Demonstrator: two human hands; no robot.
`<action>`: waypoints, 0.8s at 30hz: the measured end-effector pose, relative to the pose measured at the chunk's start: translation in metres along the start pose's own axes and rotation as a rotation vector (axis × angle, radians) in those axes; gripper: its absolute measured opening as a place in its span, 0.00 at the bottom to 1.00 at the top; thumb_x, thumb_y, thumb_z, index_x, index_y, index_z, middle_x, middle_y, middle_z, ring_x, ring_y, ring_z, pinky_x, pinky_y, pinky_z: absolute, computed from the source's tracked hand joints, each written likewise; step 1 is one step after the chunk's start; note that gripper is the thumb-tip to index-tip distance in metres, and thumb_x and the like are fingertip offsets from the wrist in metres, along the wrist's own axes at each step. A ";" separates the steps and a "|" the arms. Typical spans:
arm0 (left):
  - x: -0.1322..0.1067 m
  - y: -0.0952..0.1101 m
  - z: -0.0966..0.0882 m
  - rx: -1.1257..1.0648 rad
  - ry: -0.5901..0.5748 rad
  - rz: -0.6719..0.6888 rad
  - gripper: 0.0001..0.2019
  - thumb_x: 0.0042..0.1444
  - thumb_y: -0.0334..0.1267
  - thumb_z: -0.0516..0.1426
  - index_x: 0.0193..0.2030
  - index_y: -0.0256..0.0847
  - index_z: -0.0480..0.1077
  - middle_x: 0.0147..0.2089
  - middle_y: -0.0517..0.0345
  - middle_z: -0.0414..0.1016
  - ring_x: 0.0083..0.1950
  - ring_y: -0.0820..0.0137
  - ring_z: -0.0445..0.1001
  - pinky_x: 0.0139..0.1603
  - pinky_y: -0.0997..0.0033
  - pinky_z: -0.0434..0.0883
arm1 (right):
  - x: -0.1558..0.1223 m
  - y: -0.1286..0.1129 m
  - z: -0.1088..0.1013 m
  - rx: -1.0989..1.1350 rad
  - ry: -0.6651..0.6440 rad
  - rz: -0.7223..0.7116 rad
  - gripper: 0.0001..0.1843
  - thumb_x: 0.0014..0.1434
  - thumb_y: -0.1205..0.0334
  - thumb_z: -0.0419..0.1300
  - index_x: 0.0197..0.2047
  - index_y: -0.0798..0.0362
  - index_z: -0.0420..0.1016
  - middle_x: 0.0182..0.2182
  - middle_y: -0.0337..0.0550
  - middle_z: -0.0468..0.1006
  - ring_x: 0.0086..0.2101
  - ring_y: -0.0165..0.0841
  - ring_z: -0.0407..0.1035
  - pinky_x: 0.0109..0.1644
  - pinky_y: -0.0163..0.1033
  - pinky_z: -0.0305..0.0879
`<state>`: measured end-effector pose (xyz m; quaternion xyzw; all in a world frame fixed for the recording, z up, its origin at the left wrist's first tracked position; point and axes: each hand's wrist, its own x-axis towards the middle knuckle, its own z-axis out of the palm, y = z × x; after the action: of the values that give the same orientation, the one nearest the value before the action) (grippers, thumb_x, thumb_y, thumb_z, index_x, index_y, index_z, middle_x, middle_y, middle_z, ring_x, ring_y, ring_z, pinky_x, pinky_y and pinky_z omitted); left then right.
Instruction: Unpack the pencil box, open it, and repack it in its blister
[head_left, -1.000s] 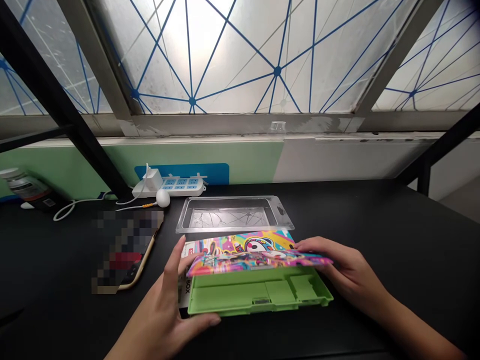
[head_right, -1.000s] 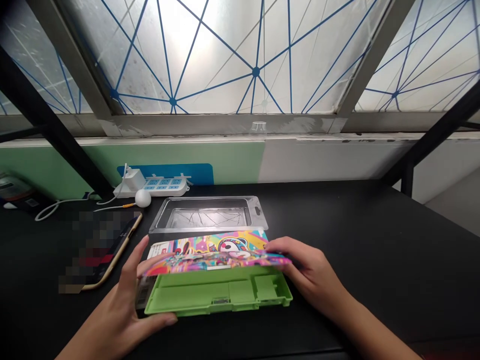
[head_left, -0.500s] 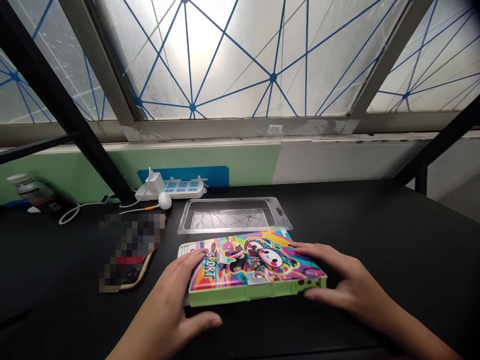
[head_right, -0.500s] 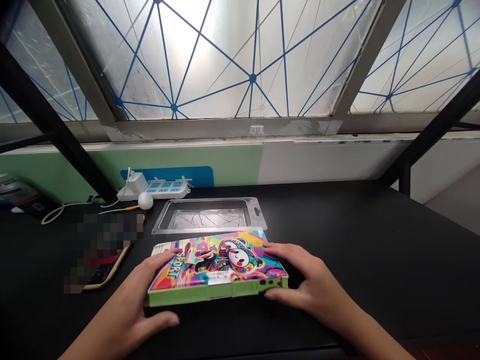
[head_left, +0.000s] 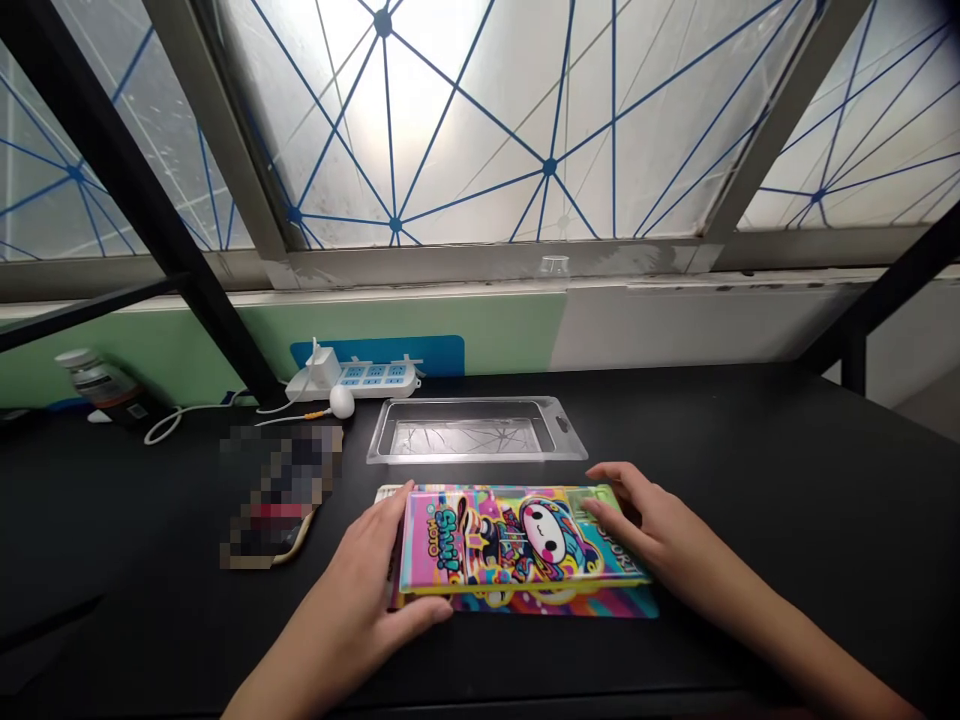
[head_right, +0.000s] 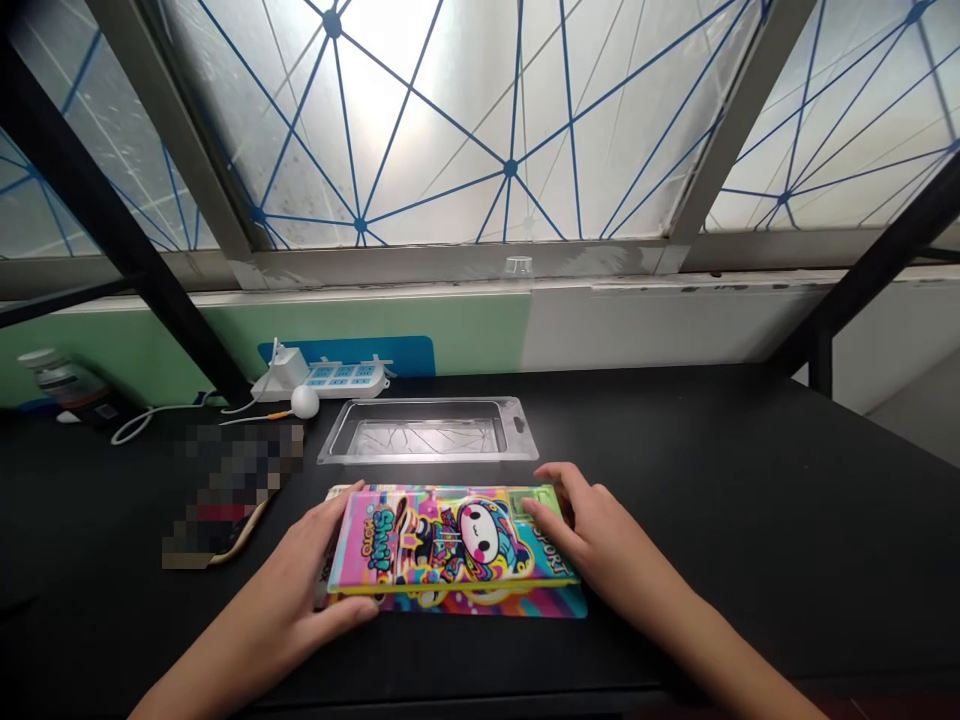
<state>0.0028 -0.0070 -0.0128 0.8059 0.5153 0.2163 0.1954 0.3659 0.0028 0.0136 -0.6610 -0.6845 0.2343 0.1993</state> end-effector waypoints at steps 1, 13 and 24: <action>0.000 -0.001 0.000 0.010 -0.007 0.015 0.45 0.57 0.49 0.66 0.76 0.46 0.50 0.75 0.42 0.58 0.75 0.46 0.58 0.72 0.42 0.61 | 0.000 0.001 0.001 -0.052 0.022 -0.009 0.26 0.68 0.36 0.50 0.55 0.45 0.71 0.37 0.44 0.81 0.39 0.45 0.76 0.41 0.45 0.70; 0.001 -0.001 0.002 -0.041 0.014 0.038 0.50 0.58 0.41 0.66 0.78 0.54 0.38 0.73 0.41 0.61 0.72 0.47 0.64 0.68 0.38 0.65 | 0.005 -0.070 0.031 -0.431 0.109 -0.591 0.12 0.68 0.57 0.59 0.51 0.54 0.74 0.43 0.51 0.77 0.42 0.46 0.72 0.44 0.52 0.70; 0.000 0.005 -0.006 -0.092 -0.013 -0.022 0.54 0.58 0.38 0.65 0.80 0.53 0.32 0.76 0.46 0.59 0.74 0.51 0.62 0.70 0.42 0.64 | 0.026 -0.086 0.056 -0.328 0.271 -0.572 0.12 0.73 0.66 0.46 0.37 0.52 0.65 0.36 0.48 0.71 0.37 0.41 0.67 0.41 0.48 0.69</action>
<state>0.0035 -0.0081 -0.0052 0.7918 0.5123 0.2326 0.2379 0.2620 0.0246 0.0174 -0.4909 -0.8377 -0.0335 0.2371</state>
